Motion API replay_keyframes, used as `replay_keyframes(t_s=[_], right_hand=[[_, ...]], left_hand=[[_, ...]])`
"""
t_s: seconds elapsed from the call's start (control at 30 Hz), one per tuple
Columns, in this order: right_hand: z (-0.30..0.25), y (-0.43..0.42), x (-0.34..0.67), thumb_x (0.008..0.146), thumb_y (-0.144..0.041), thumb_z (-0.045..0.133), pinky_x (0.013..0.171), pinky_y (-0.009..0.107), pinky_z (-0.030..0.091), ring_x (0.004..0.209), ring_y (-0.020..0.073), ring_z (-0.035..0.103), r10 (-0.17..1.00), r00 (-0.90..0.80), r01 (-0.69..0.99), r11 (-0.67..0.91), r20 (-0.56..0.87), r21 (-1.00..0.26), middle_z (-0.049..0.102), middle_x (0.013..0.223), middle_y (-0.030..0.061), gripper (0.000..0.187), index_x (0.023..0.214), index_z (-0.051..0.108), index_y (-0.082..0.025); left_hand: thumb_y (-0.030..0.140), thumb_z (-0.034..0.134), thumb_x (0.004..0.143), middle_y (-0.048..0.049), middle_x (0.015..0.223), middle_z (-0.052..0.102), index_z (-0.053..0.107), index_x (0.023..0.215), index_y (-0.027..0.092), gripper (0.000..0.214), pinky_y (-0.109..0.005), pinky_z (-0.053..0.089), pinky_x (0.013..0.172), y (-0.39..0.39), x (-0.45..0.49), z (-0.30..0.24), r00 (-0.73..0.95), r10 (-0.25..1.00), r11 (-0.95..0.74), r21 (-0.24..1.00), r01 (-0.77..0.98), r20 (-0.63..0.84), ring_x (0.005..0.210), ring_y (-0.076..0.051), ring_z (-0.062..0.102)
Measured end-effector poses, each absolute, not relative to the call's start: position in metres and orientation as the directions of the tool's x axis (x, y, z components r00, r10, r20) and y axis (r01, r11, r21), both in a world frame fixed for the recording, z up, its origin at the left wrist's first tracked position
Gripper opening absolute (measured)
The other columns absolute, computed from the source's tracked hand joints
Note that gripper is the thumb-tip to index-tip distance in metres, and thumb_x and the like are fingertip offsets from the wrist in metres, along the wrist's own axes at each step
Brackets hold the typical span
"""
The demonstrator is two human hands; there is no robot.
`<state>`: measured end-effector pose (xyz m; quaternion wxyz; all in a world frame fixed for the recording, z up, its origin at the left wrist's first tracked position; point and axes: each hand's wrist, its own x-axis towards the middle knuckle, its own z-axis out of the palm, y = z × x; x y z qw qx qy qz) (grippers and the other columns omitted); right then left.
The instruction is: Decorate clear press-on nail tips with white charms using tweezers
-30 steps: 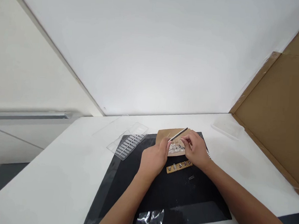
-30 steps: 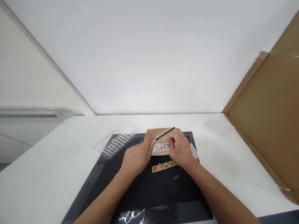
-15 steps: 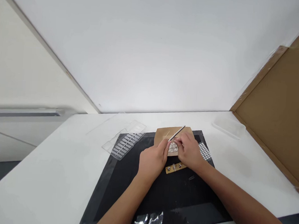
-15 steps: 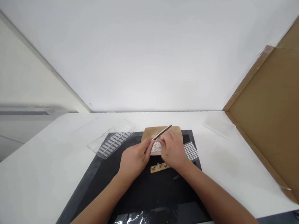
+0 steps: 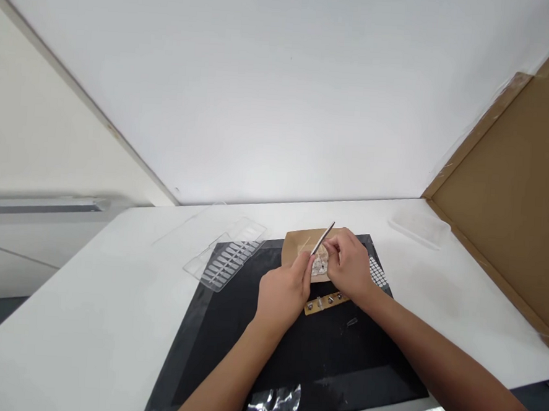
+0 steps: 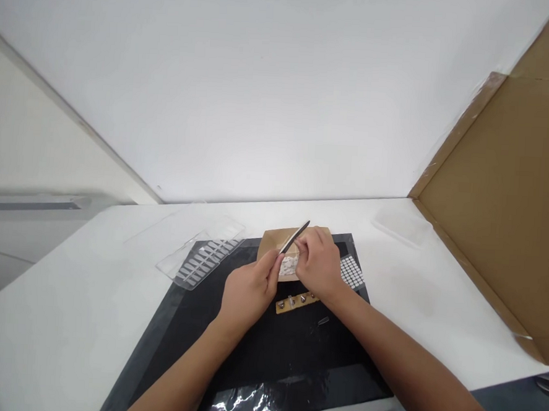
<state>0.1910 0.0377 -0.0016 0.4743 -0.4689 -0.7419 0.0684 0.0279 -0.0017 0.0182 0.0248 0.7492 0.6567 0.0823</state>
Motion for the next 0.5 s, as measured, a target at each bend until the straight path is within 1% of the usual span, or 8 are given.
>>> replay_keyframes(t_s=[0.13,0.23,0.27,0.37,0.4,0.5], right_hand=[[-0.0003,0.0382,0.1912,0.103,-0.022,0.052,0.072,0.036,0.044,0.079,0.0222,0.058,0.767,-0.219,0.598,0.594,0.603,-0.538,0.061,0.08,0.0035,0.025,0.08,0.045,-0.026],[0.0013,0.0382,0.1911,0.104,-0.021,0.051,0.073,0.036,0.044,0.082,0.0228,0.058,0.764,-0.147,0.634,0.56,0.628,-0.534,0.061,0.081,0.0044,0.025,0.08,0.045,-0.026],[0.0017,0.0381,0.191,0.104,-0.021,0.05,0.074,0.035,0.044,0.082,0.0226,0.058,0.762,-0.146,0.636,0.561,0.631,-0.53,0.061,0.081,0.0044,0.026,0.08,0.044,-0.026],[0.0017,0.0379,0.1907,0.105,-0.021,0.051,0.072,0.035,0.042,0.078,0.0209,0.057,0.752,-0.255,0.619,0.61,0.608,-0.495,0.061,0.08,0.0035,0.026,0.08,0.044,-0.025],[0.0013,0.038,0.1904,0.105,-0.021,0.051,0.071,0.035,0.042,0.077,0.0208,0.057,0.75,-0.261,0.626,0.611,0.607,-0.485,0.061,0.08,0.0035,0.026,0.079,0.044,-0.025],[0.0,0.0389,0.1898,0.105,-0.021,0.049,0.072,0.036,0.041,0.078,0.022,0.057,0.749,-0.196,0.665,0.576,0.634,-0.476,0.06,0.079,0.0038,0.027,0.079,0.043,-0.025]], left_hand=[[0.038,0.037,0.112,-0.0061,0.079,0.075,0.069,0.102,0.023,0.037,-0.027,0.031,0.059,-0.0002,0.0249,0.0158,0.123,0.986,-0.143,0.176,0.974,0.115,0.071,-0.022,0.071],[0.038,0.035,0.113,-0.0052,0.077,0.075,0.069,0.101,0.024,0.038,-0.028,0.028,0.059,0.0004,0.0228,0.0147,0.131,0.983,-0.154,0.191,0.969,0.128,0.071,-0.022,0.071],[0.038,0.035,0.113,-0.005,0.076,0.075,0.069,0.101,0.024,0.039,-0.028,0.028,0.059,0.0005,0.0225,0.0146,0.13,0.983,-0.153,0.19,0.97,0.128,0.071,-0.022,0.071],[0.039,0.036,0.113,-0.005,0.077,0.075,0.069,0.1,0.024,0.039,-0.029,0.027,0.059,0.0009,0.022,0.0151,0.132,0.984,-0.151,0.175,0.973,0.118,0.072,-0.022,0.071],[0.039,0.036,0.113,-0.0051,0.078,0.076,0.069,0.1,0.024,0.039,-0.029,0.027,0.059,0.0012,0.0221,0.0153,0.133,0.985,-0.15,0.169,0.974,0.112,0.072,-0.022,0.072],[0.038,0.035,0.113,-0.005,0.079,0.076,0.069,0.101,0.024,0.039,-0.029,0.026,0.059,0.0017,0.0222,0.0154,0.129,0.987,-0.143,0.156,0.977,0.097,0.073,-0.021,0.072]])
